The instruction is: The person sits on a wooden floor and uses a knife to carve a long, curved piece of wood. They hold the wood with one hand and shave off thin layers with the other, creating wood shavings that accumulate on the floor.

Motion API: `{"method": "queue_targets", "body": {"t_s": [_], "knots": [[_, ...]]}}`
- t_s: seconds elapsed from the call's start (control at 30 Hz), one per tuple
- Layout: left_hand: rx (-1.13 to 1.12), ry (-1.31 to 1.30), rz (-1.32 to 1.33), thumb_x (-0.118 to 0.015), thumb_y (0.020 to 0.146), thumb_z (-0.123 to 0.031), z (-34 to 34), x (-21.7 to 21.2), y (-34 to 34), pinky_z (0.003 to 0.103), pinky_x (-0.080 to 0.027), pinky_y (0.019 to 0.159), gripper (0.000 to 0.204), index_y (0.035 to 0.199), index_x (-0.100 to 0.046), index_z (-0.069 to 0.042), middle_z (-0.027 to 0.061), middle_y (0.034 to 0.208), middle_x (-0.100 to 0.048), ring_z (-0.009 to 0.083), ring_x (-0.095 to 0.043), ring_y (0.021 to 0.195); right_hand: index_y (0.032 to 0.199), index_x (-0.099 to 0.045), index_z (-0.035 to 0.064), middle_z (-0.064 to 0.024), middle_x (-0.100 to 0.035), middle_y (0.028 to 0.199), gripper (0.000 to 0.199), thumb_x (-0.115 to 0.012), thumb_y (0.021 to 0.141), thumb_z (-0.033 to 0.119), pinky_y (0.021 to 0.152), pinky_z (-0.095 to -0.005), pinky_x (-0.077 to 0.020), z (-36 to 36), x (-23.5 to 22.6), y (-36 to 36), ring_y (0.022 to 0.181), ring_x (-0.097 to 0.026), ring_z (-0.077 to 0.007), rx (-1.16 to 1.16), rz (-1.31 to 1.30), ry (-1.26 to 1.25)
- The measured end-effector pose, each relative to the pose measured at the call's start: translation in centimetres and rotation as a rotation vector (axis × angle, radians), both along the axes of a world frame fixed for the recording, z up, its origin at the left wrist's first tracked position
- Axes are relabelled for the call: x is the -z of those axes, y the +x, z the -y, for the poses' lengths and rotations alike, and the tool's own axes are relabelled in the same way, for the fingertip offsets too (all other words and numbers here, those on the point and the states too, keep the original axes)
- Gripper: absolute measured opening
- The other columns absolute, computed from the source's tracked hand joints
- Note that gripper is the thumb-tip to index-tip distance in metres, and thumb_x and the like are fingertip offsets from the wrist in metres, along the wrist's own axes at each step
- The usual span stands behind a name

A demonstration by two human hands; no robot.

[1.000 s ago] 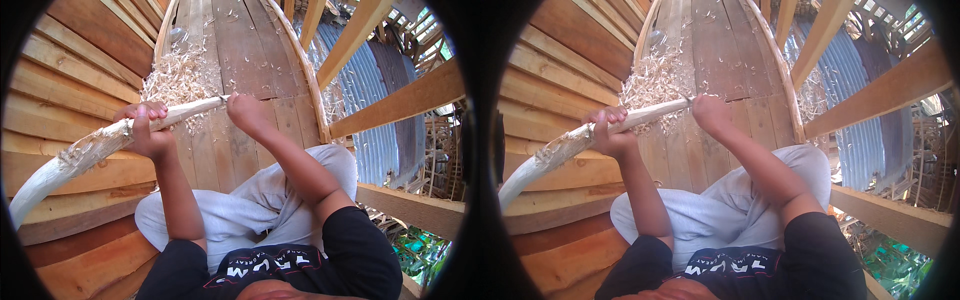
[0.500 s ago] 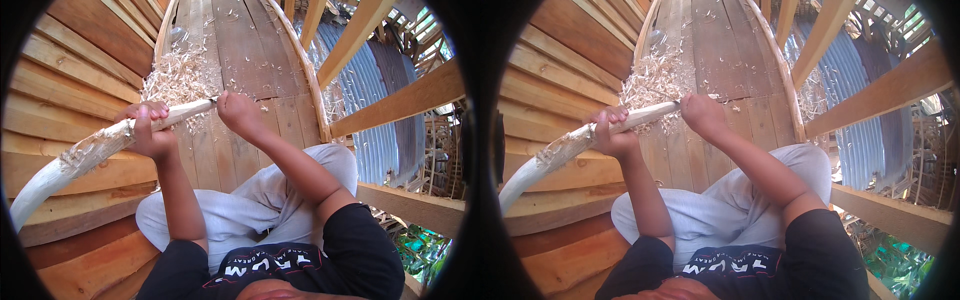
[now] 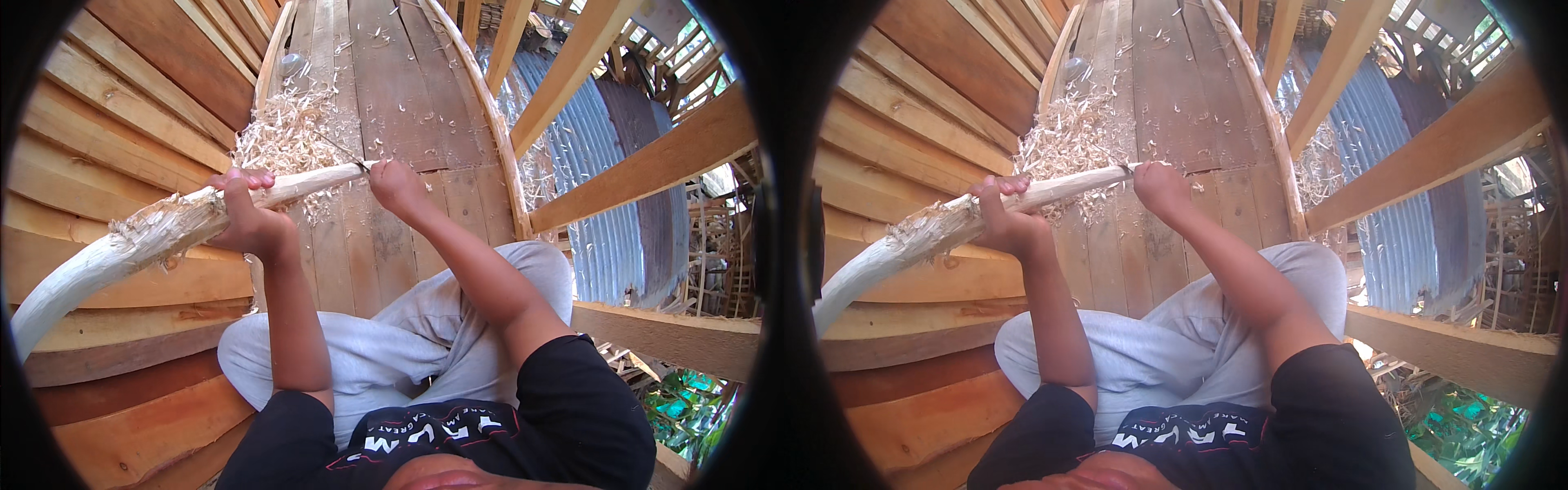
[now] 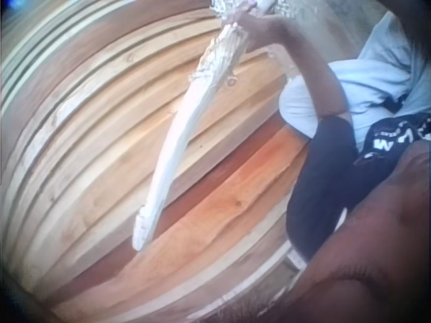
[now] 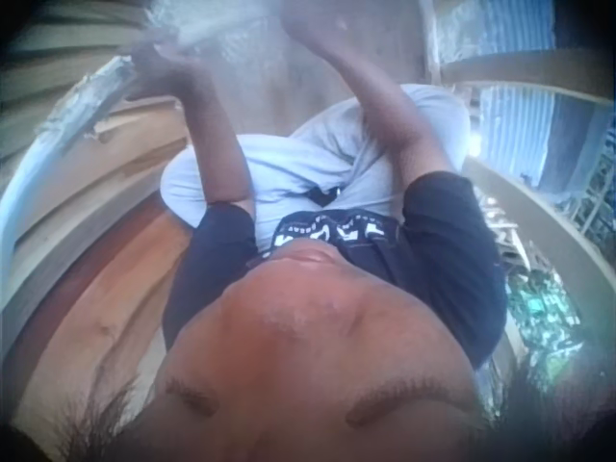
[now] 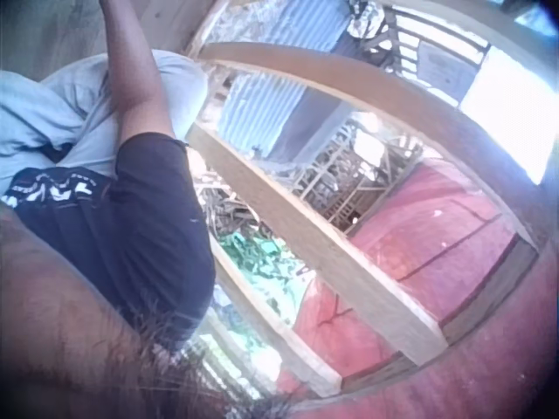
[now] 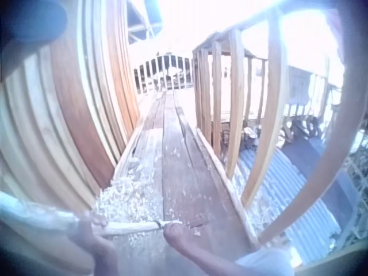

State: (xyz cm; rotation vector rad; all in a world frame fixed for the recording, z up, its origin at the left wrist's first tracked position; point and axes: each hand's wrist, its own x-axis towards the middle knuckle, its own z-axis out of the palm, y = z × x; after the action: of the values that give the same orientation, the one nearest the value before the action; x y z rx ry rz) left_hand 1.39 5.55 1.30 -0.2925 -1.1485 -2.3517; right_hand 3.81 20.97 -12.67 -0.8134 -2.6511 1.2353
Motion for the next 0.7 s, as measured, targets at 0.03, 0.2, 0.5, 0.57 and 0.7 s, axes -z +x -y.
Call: {"method": "queue_targets", "body": {"t_s": [0.03, 0.2, 0.5, 0.57, 0.7], "knots": [[0.01, 0.0, 0.013, -0.052, 0.075, 0.006, 0.5, 0.2, -0.1, 0.031, -0.046, 0.051, 0.016, 0.084, -0.044, -0.004, 0.0062, 0.059, -0.046, 0.0157, -0.047, 0.05, 0.08, -0.065, -0.0077, -0.0311, -0.063, 0.084, 0.054, -0.03, 0.094, 0.031, 0.081, -0.054, -0.0465, 0.3, -0.3, 0.4, 0.084, -0.06, -0.0484, 0.004, 0.014, -0.007], [-0.056, 0.018, 0.033, -0.052, 0.076, 0.006, 1.0, 0.3, -0.8, 0.031, -0.047, 0.051, 0.015, 0.083, -0.043, -0.003, 0.0058, 0.058, -0.046, 0.0162, -0.048, 0.049, 0.087, -0.068, -0.0006, -0.0227, -0.067, 0.09, 0.051, -0.029, 0.094, 0.031, 0.081, -0.0493, -0.0498, 0.9, -0.4, -0.3, 0.086, -0.064, -0.0415, -0.007, 0.096, 0.067], [-0.18, 0.036, 0.098, -0.053, 0.076, 0.005, 2.5, 1.2, -1.8, 0.031, -0.047, 0.05, 0.012, 0.078, -0.043, -0.002, 0.0047, 0.056, -0.045, 0.0166, -0.049, 0.048, 0.079, -0.069, 0.0021, -0.0222, -0.067, 0.081, 0.051, -0.03, 0.094, 0.032, 0.072, -0.0491, -0.0523, 1.5, 0.4, -0.2, 0.077, -0.066, -0.0397, 0.011, 0.033, 0.188], [-0.182, 0.049, 0.08, -0.052, 0.075, 0.005, 2.5, 1.1, -1.5, 0.031, -0.046, 0.05, 0.011, 0.075, -0.044, -0.002, 0.005, 0.056, -0.046, 0.0166, -0.048, 0.048, 0.083, -0.069, 0.002, -0.0219, -0.067, 0.083, 0.051, -0.03, 0.094, 0.032, 0.073, -0.0485, -0.0525, 1.4, 0.5, 0.0, 0.079, -0.066, -0.0388, -0.008, 0.038, 0.19], [-0.155, 0.043, 0.08, -0.052, 0.073, 0.004, 2.6, 1.0, -1.6, 0.031, -0.046, 0.05, 0.009, 0.077, -0.045, 0.001, 0.0068, 0.057, -0.049, 0.0163, -0.05, 0.047, 0.091, -0.068, 0.0009, -0.0226, -0.068, 0.088, 0.053, -0.028, 0.096, 0.035, 0.077, -0.0489, -0.0517, 0.9, 0.6, -0.1, 0.084, -0.066, -0.0395, -0.067, 0.055, 0.136]]}}
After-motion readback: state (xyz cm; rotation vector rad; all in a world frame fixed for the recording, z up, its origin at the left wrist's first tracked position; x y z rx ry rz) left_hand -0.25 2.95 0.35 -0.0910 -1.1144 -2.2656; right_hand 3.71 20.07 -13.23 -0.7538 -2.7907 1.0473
